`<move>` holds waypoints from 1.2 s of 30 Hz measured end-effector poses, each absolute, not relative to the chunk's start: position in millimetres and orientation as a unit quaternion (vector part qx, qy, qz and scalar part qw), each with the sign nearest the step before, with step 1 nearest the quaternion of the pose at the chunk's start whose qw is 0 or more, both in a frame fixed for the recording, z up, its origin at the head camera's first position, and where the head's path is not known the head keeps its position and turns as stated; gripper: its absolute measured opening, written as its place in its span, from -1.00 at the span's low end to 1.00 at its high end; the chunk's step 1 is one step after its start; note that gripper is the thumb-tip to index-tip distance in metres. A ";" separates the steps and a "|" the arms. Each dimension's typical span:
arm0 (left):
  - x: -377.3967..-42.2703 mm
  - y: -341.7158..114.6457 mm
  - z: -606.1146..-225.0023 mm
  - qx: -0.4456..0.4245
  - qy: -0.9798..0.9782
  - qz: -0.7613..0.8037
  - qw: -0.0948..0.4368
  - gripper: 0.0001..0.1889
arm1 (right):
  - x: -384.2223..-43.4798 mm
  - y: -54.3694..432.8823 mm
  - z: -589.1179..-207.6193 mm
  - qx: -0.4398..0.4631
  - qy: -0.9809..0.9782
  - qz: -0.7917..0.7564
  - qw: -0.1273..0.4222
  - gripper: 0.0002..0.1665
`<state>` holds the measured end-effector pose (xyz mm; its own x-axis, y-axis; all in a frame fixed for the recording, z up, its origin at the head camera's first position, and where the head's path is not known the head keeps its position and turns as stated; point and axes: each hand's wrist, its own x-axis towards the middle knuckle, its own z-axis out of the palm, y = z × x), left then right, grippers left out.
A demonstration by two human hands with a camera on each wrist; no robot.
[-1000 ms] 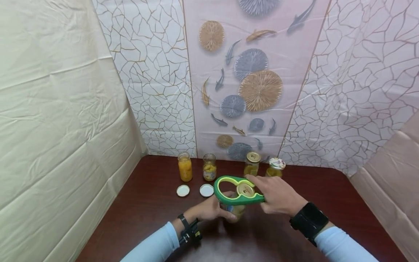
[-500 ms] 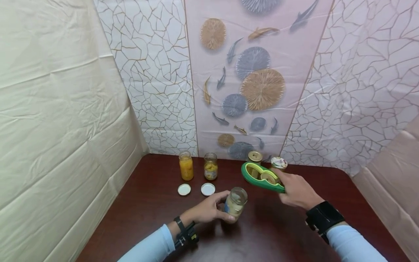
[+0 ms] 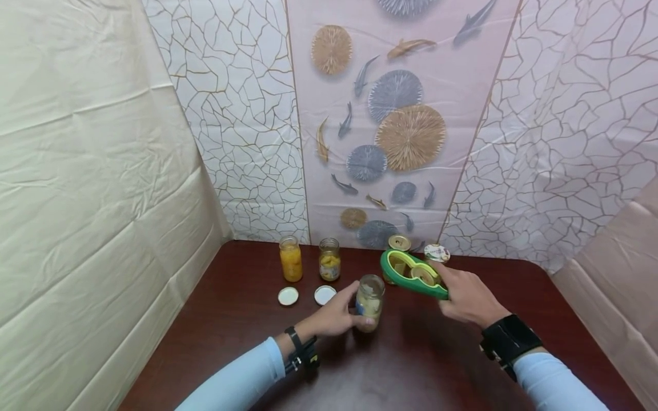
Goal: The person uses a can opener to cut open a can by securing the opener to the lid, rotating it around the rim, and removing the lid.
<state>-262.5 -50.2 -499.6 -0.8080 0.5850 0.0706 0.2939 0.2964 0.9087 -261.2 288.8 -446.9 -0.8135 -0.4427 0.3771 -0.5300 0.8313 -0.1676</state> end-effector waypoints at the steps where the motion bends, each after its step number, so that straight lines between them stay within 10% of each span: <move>1: -266.2 -47.4 -499.6 0.264 0.804 0.516 0.129 -0.19 | -260.8 288.8 -446.8 0.256 -0.944 0.134 0.162 -0.09; 20: -341.8 -15.8 -515.7 0.128 0.848 0.512 0.053 -0.40 | -249.8 279.3 -449.6 0.255 -0.937 0.164 0.171 -0.14; 36: -361.6 -8.9 -521.0 0.082 0.855 0.511 0.027 -0.14 | -243.3 272.8 -450.0 0.261 -0.940 0.151 0.161 -0.25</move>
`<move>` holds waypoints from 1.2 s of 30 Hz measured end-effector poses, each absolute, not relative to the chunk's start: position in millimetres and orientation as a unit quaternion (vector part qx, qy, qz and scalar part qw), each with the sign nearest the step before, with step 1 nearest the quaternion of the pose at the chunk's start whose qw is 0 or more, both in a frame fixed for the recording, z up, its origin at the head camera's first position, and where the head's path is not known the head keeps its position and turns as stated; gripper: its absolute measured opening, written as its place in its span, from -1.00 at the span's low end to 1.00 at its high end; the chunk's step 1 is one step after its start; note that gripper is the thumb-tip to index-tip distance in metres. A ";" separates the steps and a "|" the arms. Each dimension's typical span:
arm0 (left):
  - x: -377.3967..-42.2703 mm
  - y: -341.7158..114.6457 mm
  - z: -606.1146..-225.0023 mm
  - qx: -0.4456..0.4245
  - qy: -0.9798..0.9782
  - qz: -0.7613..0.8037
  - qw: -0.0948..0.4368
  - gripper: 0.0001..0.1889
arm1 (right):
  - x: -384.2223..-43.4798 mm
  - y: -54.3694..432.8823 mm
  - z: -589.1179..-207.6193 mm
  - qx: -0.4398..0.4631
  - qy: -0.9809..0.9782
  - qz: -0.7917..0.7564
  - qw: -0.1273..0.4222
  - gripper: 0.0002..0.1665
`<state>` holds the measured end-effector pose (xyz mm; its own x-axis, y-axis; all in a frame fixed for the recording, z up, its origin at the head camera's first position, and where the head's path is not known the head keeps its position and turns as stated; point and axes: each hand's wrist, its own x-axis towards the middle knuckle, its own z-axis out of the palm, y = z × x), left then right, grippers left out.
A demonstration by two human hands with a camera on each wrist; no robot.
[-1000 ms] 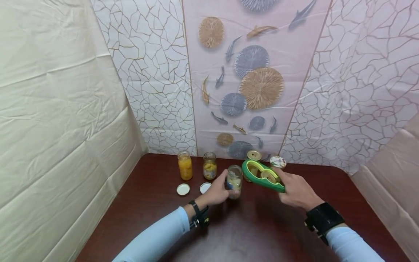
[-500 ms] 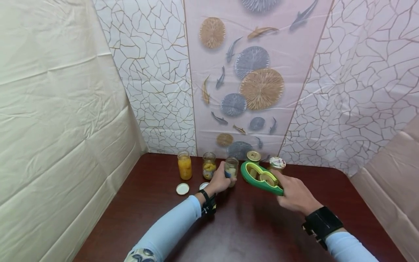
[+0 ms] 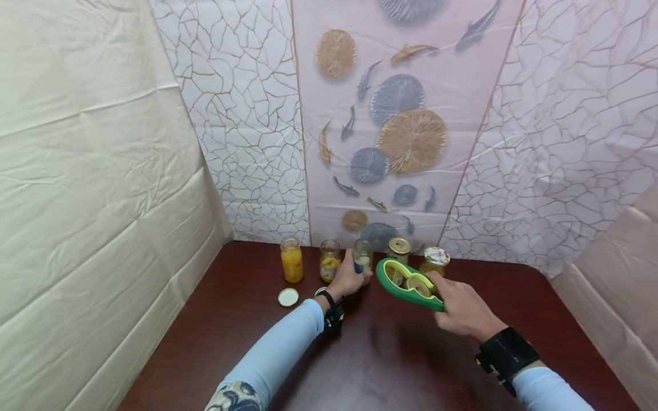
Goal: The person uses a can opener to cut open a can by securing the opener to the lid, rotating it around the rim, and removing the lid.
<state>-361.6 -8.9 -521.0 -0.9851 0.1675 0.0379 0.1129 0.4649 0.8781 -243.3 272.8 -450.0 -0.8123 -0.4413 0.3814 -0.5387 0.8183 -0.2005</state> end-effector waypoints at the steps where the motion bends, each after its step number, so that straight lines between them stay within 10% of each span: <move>1: -362.3 -9.0 -522.0 0.078 0.857 0.508 0.029 -0.12 | -243.0 272.5 -449.6 0.263 -0.940 0.151 0.158 -0.27; 23: -341.4 -14.4 -507.3 0.027 0.868 0.484 0.106 0.14 | -242.8 273.1 -447.8 0.272 -0.935 0.154 0.168 -0.37; 36: -247.6 -42.2 -483.6 0.093 0.852 0.511 0.060 -0.50 | -242.3 274.9 -456.1 0.269 -0.936 0.155 0.164 -0.35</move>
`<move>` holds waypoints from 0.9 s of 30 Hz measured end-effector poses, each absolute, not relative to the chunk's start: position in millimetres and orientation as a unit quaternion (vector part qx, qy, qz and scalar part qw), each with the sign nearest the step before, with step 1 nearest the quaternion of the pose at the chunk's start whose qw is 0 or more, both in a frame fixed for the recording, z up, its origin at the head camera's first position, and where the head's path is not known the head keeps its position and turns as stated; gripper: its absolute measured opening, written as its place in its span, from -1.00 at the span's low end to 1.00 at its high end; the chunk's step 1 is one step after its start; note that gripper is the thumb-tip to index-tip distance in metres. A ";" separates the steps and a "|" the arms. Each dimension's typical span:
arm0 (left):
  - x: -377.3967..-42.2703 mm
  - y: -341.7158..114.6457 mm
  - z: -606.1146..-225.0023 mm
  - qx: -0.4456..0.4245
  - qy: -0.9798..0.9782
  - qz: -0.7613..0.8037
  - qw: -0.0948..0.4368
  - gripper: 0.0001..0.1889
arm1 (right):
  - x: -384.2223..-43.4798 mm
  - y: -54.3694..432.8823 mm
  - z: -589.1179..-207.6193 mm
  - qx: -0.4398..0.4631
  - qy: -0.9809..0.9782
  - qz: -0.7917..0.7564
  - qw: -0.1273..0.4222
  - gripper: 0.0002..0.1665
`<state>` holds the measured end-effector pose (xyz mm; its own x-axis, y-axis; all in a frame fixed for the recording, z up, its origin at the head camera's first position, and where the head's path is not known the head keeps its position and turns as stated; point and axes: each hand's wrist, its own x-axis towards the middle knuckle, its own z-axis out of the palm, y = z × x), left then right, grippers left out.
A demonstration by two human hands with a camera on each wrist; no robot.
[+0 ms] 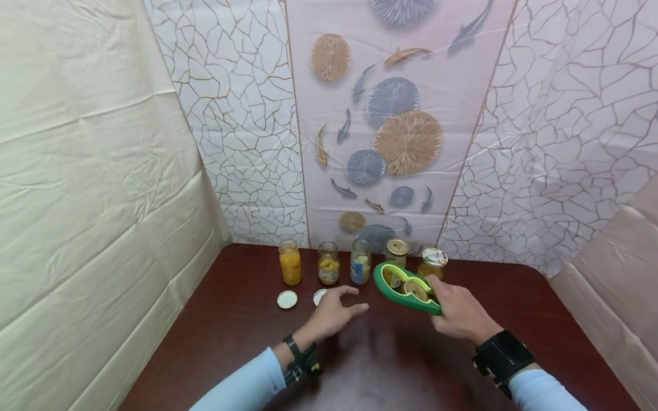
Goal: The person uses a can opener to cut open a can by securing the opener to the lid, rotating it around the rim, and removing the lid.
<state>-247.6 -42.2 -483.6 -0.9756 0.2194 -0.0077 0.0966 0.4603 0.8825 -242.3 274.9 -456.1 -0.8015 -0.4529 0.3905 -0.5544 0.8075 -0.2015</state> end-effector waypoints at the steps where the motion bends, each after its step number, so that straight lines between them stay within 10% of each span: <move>1: -240.7 -43.8 -482.3 0.100 0.851 0.513 0.054 -0.54 | -241.4 275.0 -456.4 0.268 -0.937 0.154 0.163 -0.34; 14: -214.5 -50.9 -485.0 0.140 0.801 0.582 0.014 -0.74 | -232.3 271.7 -460.0 0.274 -0.934 0.163 0.161 -0.32; 27: -215.3 -18.4 -477.9 0.212 0.666 0.701 0.143 -0.57 | -221.2 248.1 -453.7 0.323 -0.907 0.182 0.198 -0.23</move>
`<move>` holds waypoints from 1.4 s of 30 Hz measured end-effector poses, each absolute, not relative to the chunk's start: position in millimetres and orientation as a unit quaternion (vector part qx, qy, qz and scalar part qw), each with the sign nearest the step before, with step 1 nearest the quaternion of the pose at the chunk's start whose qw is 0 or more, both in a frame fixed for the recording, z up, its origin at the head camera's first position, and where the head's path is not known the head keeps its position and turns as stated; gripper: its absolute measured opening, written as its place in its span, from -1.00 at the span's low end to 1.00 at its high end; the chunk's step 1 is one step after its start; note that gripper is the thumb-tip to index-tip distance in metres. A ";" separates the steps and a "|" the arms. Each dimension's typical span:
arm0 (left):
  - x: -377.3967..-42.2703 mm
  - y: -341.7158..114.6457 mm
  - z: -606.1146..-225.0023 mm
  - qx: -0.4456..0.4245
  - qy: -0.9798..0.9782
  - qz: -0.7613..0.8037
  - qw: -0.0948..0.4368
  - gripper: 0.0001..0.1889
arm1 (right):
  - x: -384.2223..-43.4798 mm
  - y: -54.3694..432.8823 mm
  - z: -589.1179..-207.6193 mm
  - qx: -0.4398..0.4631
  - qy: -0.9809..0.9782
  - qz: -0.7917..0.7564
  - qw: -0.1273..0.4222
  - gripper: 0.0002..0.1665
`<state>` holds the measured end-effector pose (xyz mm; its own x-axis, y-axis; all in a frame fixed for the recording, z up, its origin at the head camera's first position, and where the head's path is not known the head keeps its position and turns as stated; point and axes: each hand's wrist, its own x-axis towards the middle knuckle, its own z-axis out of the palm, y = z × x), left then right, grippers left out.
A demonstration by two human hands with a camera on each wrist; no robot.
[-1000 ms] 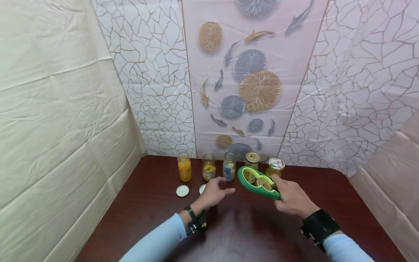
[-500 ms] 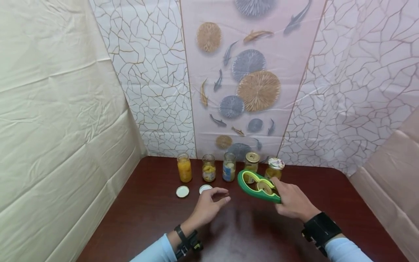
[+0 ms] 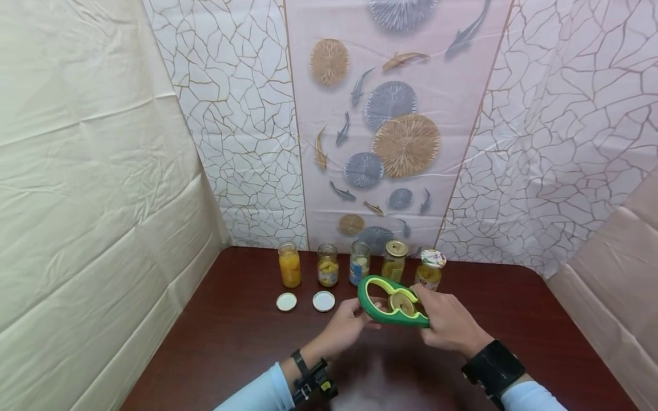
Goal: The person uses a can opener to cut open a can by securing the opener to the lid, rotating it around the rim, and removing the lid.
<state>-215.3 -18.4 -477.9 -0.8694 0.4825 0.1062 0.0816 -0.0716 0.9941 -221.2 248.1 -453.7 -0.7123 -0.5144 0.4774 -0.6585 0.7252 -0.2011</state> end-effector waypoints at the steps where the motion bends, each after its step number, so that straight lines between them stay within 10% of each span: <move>1: -214.9 -15.8 -476.4 0.216 0.651 0.711 0.152 -0.55 | -220.4 245.5 -452.6 0.328 -0.904 0.184 0.201 -0.23; 24: -209.5 -4.2 -467.1 0.210 0.488 0.796 0.289 -0.30 | -213.8 225.7 -463.9 0.327 -0.898 0.194 0.223 -0.26; 42: -216.3 -21.9 -476.5 0.190 0.578 0.761 0.223 -0.44 | -223.0 264.8 -469.3 0.269 -0.912 0.168 0.262 -0.07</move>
